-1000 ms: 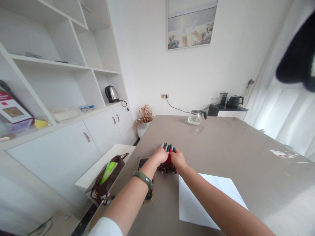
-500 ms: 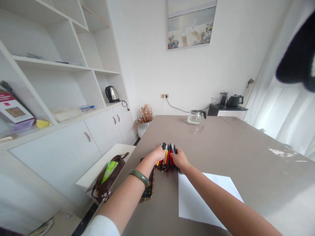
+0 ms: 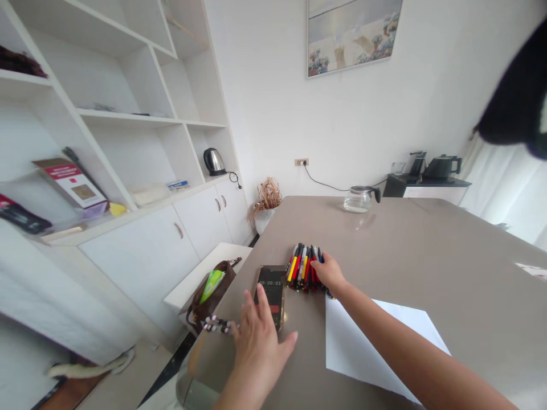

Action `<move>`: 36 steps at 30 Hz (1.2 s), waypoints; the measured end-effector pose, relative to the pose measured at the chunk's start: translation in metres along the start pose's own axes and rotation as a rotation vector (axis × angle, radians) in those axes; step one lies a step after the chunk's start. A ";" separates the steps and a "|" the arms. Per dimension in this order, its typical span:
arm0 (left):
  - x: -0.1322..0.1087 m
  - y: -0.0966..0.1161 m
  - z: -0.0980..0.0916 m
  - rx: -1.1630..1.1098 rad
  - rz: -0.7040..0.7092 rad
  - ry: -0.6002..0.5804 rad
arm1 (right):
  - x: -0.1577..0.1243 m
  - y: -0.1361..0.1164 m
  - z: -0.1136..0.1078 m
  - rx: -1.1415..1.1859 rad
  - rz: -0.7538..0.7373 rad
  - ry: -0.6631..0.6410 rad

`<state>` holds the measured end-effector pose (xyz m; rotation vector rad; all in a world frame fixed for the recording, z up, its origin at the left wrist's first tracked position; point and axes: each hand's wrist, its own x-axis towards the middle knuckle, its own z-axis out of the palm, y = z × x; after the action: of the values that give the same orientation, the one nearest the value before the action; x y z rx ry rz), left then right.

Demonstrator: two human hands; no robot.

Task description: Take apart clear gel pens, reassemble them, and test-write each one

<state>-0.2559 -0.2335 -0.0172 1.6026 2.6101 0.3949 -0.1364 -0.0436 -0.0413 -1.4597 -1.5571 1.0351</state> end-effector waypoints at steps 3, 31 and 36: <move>-0.008 -0.001 0.008 0.040 -0.055 0.072 | -0.001 0.002 0.002 -0.030 -0.029 -0.007; 0.057 -0.103 0.003 0.000 0.008 0.075 | -0.015 -0.004 0.000 -0.096 -0.061 -0.032; 0.057 -0.044 -0.009 -0.066 0.197 0.109 | -0.010 -0.003 0.001 -0.101 -0.054 -0.013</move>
<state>-0.3220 -0.2032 -0.0140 1.8729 2.4907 0.5894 -0.1378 -0.0541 -0.0386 -1.4729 -1.6697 0.9484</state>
